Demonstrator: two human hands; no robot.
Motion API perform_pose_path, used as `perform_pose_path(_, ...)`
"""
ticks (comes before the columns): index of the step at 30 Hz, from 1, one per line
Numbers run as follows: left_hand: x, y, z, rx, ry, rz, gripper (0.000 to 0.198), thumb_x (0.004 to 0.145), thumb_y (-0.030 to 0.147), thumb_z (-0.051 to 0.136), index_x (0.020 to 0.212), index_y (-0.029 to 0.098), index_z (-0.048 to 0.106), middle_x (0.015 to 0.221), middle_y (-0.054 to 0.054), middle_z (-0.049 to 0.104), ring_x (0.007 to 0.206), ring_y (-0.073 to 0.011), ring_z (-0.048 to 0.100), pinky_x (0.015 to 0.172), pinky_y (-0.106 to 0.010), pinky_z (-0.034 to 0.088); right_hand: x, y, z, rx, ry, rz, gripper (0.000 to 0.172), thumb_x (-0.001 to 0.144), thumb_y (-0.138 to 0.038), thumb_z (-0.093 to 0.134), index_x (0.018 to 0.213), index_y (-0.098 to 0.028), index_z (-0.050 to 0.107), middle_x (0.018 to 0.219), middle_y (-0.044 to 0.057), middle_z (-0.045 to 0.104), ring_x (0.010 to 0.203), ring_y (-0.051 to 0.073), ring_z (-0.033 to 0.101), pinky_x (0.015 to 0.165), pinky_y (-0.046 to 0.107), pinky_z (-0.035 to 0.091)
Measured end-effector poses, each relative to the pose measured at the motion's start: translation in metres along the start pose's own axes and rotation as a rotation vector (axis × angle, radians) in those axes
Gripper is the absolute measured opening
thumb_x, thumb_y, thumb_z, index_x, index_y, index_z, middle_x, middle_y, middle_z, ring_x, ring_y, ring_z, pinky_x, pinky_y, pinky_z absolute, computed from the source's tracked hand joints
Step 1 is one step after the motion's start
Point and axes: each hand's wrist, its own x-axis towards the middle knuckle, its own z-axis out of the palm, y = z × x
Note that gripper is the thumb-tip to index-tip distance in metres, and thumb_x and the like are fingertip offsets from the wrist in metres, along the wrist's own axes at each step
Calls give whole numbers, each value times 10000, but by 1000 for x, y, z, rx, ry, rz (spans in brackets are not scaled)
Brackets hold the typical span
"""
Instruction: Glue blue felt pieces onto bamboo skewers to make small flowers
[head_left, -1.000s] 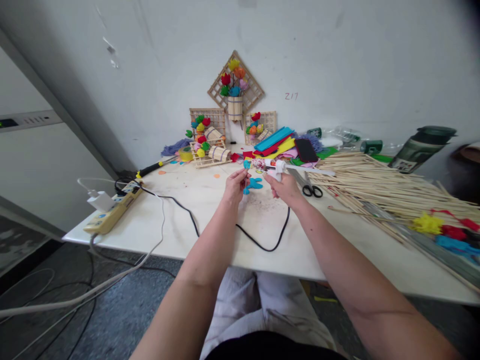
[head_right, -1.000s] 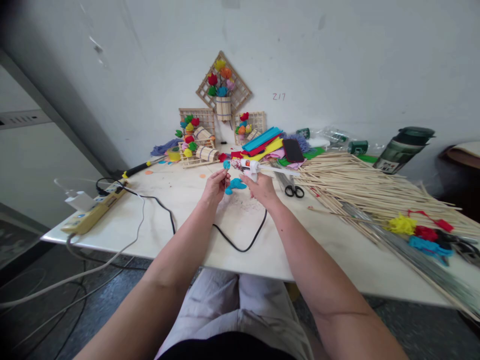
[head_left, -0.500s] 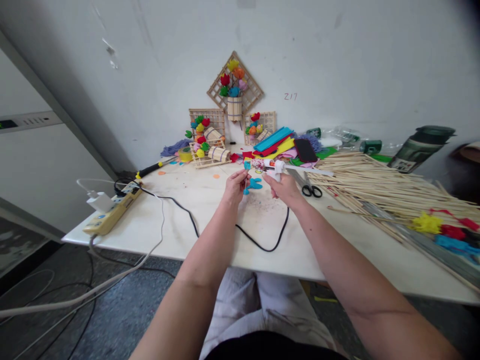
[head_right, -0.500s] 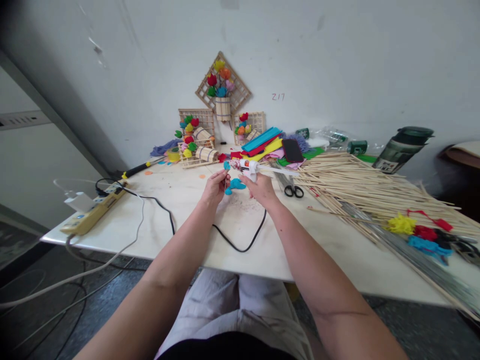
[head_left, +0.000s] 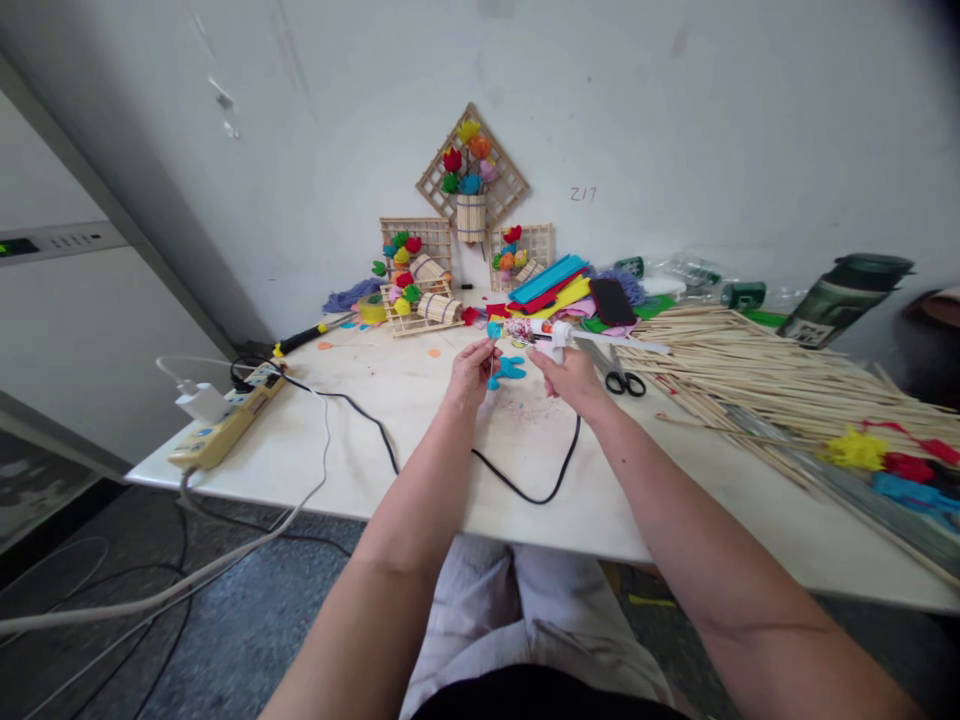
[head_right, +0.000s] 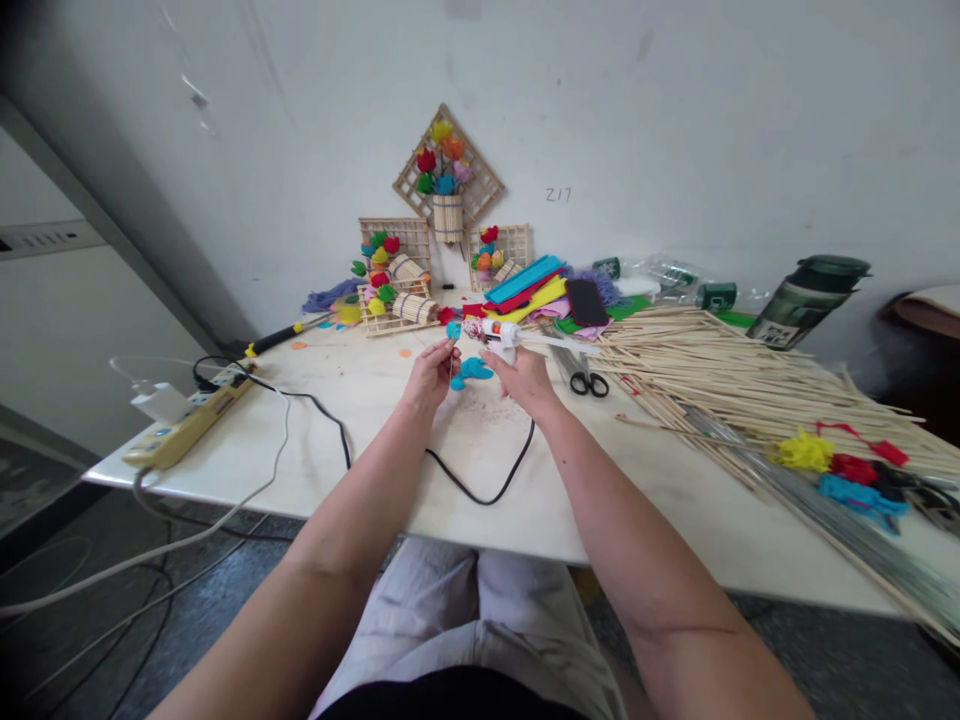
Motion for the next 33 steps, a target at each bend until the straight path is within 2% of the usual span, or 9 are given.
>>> perform_pose_path(22, 3, -1, -2, -60, 89, 6, 84, 705, 105, 658, 779, 124, 623, 649, 12, 576, 468, -25, 501, 491, -154, 393, 0, 3, 1, -29, -48, -45, 400, 767, -533, 540, 543, -202, 524, 368, -21, 485, 411, 141, 522, 498, 247, 426)
perform_pose_path(30, 4, 0, -2, -68, 121, 9, 132, 710, 119, 674, 830, 131, 622, 651, 14, 580, 456, -22, 508, 479, -144, 392, -3, -1, 1, -48, -71, -40, 373, 773, -515, 534, 570, -202, 530, 360, -25, 476, 427, 150, 532, 490, 248, 416)
perform_pose_path(33, 3, 0, -2, -70, 101, -5, 149, 723, 145, 673, 862, 139, 619, 629, 21, 563, 451, -25, 506, 465, -140, 387, -3, -2, 1, -53, -77, -42, 373, 773, -509, 535, 558, -205, 524, 360, -25, 475, 420, 146, 525, 490, 249, 418)
